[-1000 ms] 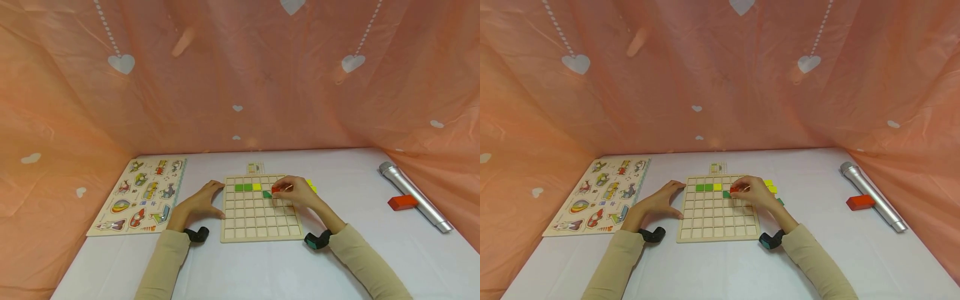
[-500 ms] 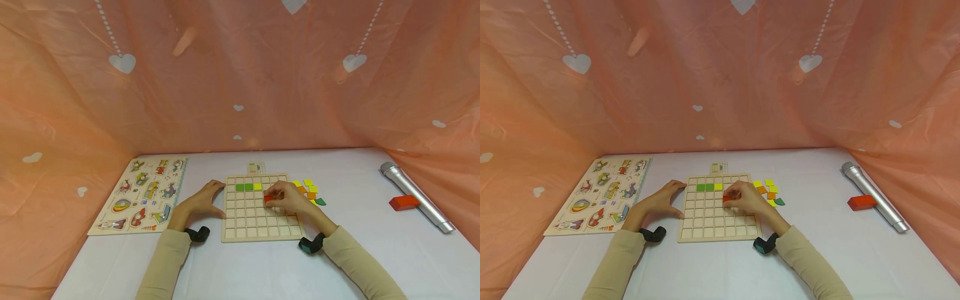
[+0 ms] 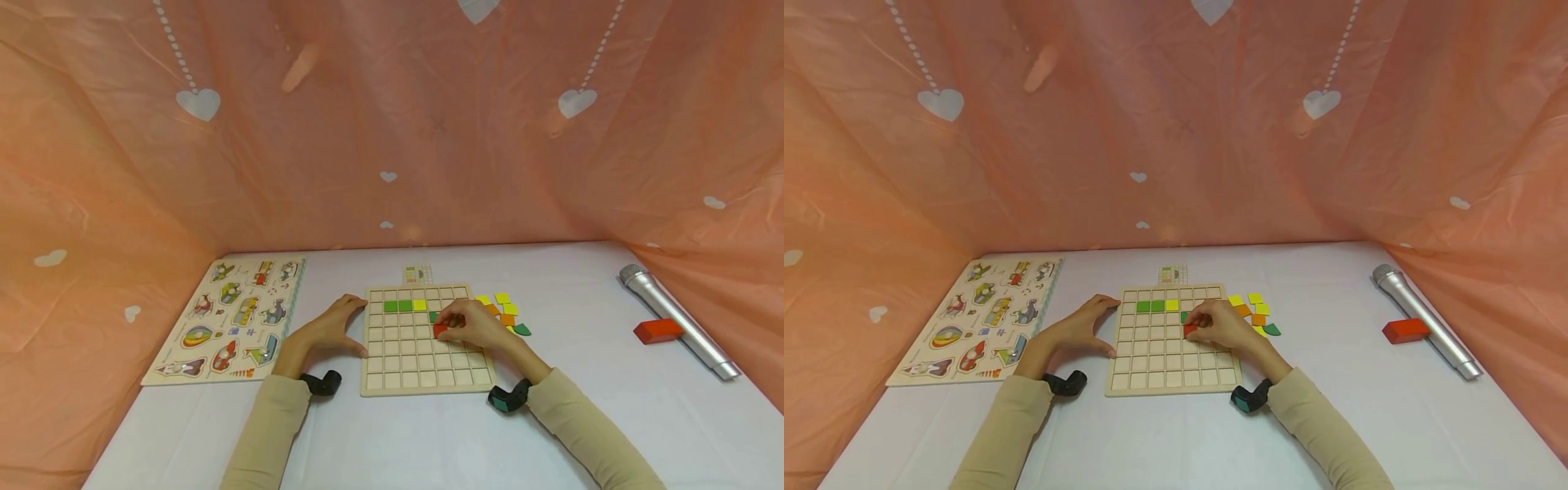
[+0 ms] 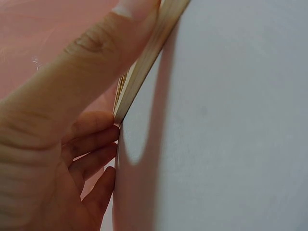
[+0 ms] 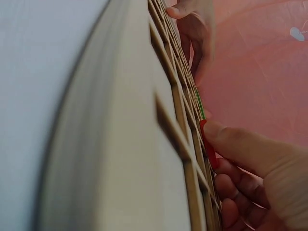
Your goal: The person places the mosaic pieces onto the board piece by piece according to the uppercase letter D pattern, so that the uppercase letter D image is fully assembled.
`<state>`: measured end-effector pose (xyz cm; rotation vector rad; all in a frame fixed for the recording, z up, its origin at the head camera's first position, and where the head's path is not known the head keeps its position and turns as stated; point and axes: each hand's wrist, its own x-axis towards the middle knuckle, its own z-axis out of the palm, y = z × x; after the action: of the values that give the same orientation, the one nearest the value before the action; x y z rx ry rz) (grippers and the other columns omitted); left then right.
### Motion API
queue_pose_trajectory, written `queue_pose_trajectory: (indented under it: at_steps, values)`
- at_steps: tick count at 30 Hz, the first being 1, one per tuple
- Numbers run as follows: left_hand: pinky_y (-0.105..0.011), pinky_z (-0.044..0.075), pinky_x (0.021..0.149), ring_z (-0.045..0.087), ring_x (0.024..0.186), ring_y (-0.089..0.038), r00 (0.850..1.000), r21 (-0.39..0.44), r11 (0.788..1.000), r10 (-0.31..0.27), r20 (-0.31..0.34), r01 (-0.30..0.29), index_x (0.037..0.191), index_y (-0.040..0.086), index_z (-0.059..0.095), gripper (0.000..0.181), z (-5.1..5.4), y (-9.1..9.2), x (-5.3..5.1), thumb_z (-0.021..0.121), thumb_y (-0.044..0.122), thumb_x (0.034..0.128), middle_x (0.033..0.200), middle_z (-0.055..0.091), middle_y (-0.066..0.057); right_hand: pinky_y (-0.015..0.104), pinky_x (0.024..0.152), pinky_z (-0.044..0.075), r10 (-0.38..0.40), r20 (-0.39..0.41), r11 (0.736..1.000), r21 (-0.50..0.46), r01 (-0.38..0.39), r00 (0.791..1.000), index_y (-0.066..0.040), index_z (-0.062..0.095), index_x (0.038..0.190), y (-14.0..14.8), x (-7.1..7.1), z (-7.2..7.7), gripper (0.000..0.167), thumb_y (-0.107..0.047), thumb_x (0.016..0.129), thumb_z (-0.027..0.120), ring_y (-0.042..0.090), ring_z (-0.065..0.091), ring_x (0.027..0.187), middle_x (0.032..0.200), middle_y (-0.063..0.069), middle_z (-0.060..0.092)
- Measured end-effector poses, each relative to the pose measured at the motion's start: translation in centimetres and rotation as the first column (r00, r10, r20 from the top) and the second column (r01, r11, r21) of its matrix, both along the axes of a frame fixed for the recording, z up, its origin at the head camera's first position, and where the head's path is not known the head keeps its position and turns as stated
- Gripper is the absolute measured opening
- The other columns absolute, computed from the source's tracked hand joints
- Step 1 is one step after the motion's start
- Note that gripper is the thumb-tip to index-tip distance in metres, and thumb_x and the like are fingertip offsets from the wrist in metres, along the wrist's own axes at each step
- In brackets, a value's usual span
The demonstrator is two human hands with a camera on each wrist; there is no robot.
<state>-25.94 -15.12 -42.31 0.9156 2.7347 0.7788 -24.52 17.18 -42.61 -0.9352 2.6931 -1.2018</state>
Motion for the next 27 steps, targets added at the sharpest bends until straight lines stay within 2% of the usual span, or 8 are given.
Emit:
queue_pose_trajectory:
  at_steps: [8,14,19,21,24,27]
  values:
    - [-0.043,0.029,0.110,0.034,0.130,-0.031,1.000,-0.006,1.000,0.005,0.013,-0.005,0.138,-0.001,0.038,0.100,0.0,0.0,0.0,0.086,0.039,0.0608,0.136,0.038,-0.016,0.020,0.062,0.042,0.002,-0.055,1.000,0.001,-0.002,0.999,-0.017,0.072,0.086,-0.2,-0.3,-0.7,0.010,-0.019,0.078,0.076,0.010,0.051,0.076,0.086,-0.007,0.063]
    - [-0.043,0.028,0.110,0.033,0.130,-0.032,1.000,-0.011,1.000,0.000,0.001,0.000,0.138,-0.002,0.037,0.100,0.0,0.0,0.0,0.086,0.039,0.0610,0.136,0.038,-0.017,0.020,0.062,0.042,0.002,-0.045,1.000,0.007,-0.002,0.999,-0.017,0.072,0.088,-0.1,-0.4,-0.8,0.011,-0.020,0.078,0.076,0.011,0.050,0.076,0.087,-0.007,0.063]
    - [-0.044,0.029,0.109,0.033,0.130,-0.032,1.000,-0.008,1.000,-0.001,0.004,0.001,0.138,-0.002,0.037,0.100,0.0,-0.1,0.0,0.086,0.040,0.0611,0.136,0.038,-0.017,0.021,0.064,0.044,0.007,0.008,1.000,-0.010,-0.007,1.000,-0.015,0.072,0.092,0.0,-0.2,-0.2,0.016,-0.020,0.078,0.076,0.012,0.051,0.077,0.090,-0.004,0.062]
    - [-0.044,0.030,0.109,0.033,0.130,-0.032,1.000,-0.007,1.000,0.000,0.004,0.000,0.138,-0.002,0.037,0.100,-0.1,-0.1,0.0,0.086,0.041,0.0612,0.136,0.038,-0.017,0.022,0.065,0.045,-0.004,0.005,1.000,-0.025,0.004,1.000,-0.014,0.071,0.094,0.4,0.0,0.2,0.017,-0.019,0.078,0.076,0.012,0.052,0.078,0.091,-0.003,0.062]
    - [-0.044,0.030,0.109,0.033,0.130,-0.031,1.000,-0.006,1.000,0.004,0.009,-0.004,0.138,-0.001,0.037,0.100,-0.1,-0.1,0.0,0.085,0.042,0.0612,0.136,0.038,-0.017,0.023,0.066,0.047,-0.035,-0.022,0.998,-0.062,0.033,0.999,-0.011,0.070,0.095,1.4,0.0,0.8,0.018,-0.015,0.079,0.075,0.013,0.054,0.077,0.089,-0.001,0.063]
    - [-0.043,0.029,0.110,0.033,0.131,-0.031,1.000,-0.006,1.000,0.011,0.019,-0.011,0.138,-0.001,0.037,0.100,-0.1,0.0,-0.1,0.085,0.042,0.0610,0.137,0.038,-0.017,0.024,0.066,0.049,-0.077,-0.088,0.995,-0.065,0.072,0.993,-0.008,0.070,0.096,3.1,-0.1,1.5,0.018,-0.012,0.079,0.074,0.013,0.055,0.076,0.087,0.000,0.064]
